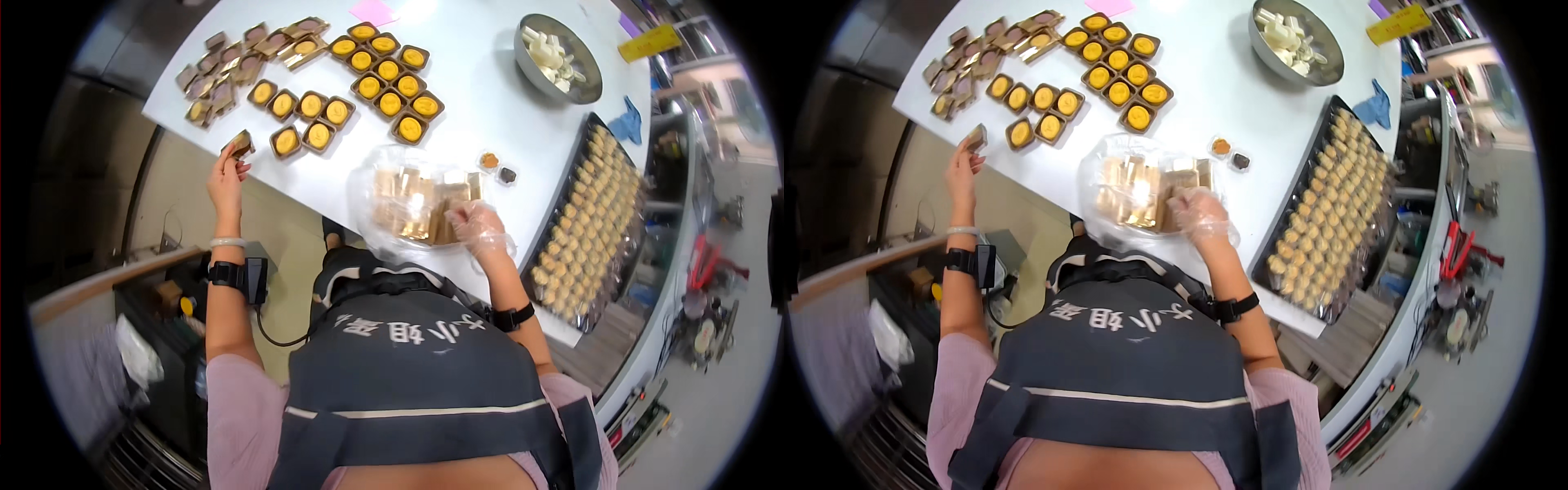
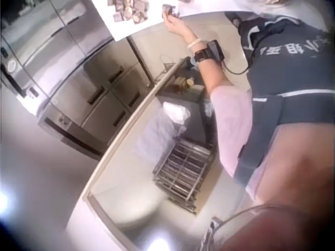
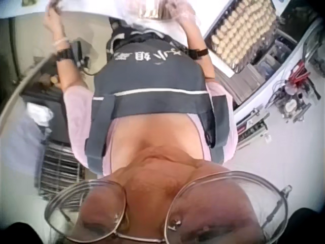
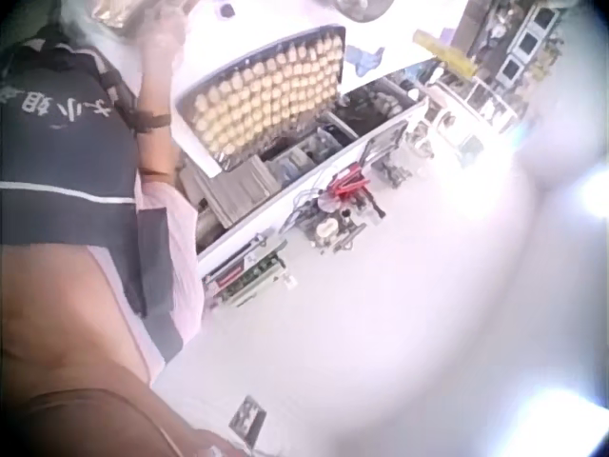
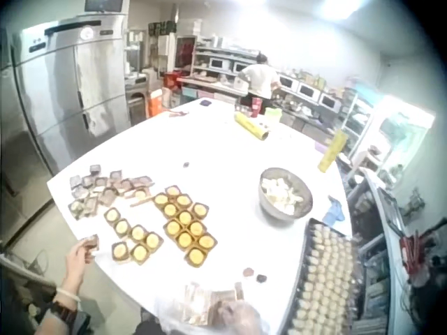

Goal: The person packages pastries by picking them up from a large tray, placing each one into a gold-colored individual tray, and then sliding each tray into a gold-colored wrapper. They repeat this process for multiple pastries, gathering the wrapped items on the table.

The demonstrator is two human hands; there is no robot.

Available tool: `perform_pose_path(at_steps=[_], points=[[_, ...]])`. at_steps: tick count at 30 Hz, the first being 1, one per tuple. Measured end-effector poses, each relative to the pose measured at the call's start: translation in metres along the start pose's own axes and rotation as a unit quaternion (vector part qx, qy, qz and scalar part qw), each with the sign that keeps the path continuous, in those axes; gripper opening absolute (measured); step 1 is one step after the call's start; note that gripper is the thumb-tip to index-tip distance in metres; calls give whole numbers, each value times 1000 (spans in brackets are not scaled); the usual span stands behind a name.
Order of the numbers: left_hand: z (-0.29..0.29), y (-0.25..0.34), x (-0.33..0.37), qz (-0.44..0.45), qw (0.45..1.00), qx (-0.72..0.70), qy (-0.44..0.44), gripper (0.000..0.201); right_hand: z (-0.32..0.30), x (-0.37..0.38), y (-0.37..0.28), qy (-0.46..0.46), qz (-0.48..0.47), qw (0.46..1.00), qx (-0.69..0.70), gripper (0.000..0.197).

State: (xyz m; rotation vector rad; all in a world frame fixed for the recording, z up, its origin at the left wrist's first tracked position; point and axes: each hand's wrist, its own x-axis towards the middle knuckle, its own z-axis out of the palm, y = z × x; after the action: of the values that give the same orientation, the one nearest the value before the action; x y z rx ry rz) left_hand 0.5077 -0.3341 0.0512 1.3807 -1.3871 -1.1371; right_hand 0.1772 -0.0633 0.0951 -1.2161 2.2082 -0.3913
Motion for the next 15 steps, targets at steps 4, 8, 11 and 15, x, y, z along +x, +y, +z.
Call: perform_pose_path(at_steps=[4,8,11,15], points=[[-20,-55,75,-66,996,21,-52,31,37,25,-20,129,176,975,46,34],[-15,-79,105,-51,992,43,-108,34,48,43,-74,54,218,966,-128,47],[-17,-65,113,-38,983,65,-170,34,64,53,-87,34,219,959,-175,48],[-28,-41,117,-76,964,137,-214,50,75,53,-92,120,201,967,-106,35]])
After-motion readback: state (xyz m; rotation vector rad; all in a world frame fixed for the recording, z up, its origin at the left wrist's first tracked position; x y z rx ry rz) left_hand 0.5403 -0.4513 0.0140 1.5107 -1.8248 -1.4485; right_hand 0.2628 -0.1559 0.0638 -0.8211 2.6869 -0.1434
